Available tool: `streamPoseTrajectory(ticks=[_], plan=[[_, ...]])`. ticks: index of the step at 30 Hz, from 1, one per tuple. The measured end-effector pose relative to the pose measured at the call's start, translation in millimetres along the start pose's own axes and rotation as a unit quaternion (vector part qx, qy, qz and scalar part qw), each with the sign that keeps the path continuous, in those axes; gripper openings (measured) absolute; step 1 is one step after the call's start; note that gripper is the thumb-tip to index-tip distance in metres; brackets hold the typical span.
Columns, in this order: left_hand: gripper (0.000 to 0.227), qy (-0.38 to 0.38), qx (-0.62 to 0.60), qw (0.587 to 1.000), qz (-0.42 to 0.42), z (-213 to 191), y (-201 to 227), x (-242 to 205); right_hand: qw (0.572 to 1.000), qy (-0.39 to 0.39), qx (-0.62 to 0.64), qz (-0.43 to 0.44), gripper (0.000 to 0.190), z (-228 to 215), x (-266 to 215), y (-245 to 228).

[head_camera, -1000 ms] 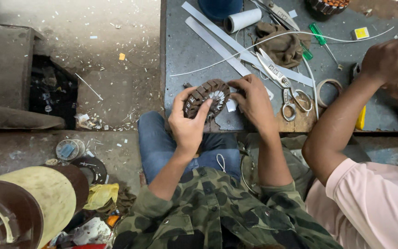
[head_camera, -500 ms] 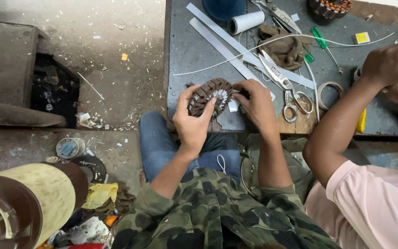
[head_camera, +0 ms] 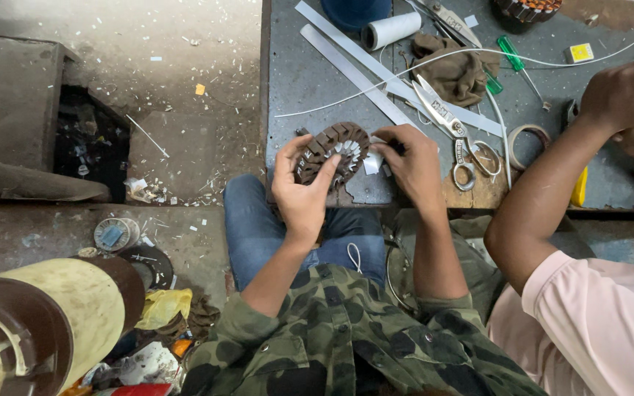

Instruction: The person cuts small rectangular pieces from a white strip using scissors and inserts them into the slots of a circular motor stator. The person repeats this process, placing each cut piece into the stator slots.

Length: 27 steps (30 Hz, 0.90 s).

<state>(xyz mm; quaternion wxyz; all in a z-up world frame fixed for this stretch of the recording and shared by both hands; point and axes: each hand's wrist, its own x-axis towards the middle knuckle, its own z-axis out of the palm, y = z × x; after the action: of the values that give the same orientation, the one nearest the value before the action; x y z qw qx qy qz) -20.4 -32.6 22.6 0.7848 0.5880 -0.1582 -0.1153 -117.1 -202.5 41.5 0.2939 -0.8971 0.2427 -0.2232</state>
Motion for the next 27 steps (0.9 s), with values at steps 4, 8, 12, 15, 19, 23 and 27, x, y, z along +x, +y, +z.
streamPoseTrajectory(ticks=[4, 8, 12, 15, 19, 23, 27], plan=[[0.049, -0.018, -0.062, 0.997, -0.05, -3, 5, 3, 0.997, 0.074, 0.026, 0.027, 0.024, -2, -10, 0], [0.057, -0.007, 0.059, 0.997, 0.038, -8, 28, 2, 0.951, 0.114, 0.229, 0.175, 0.015, -2, -26, -9], [0.051, 0.042, 0.325, 0.902, 0.282, -19, 48, -27, 0.953, 0.093, 0.281, 0.064, 0.013, 6, -57, -26], [0.026, -0.09, 0.163, 0.974, 0.13, -30, 42, -41, 0.939, 0.012, 0.343, 0.005, 0.017, 21, -77, -36], [0.015, -0.108, 0.104, 0.988, -0.036, -40, 29, -45, 0.951, -0.001, 0.309, -0.03, 0.023, 30, -83, -45], [0.016, -0.139, 0.144, 0.98, -0.003, -53, 25, -49, 0.939, -0.03, 0.343, 0.008, 0.022, 27, -86, -49], [0.015, -0.151, 0.102, 0.982, -0.04, -69, 7, -56, 0.93, -0.054, 0.365, 0.004, 0.022, 28, -86, -55]])
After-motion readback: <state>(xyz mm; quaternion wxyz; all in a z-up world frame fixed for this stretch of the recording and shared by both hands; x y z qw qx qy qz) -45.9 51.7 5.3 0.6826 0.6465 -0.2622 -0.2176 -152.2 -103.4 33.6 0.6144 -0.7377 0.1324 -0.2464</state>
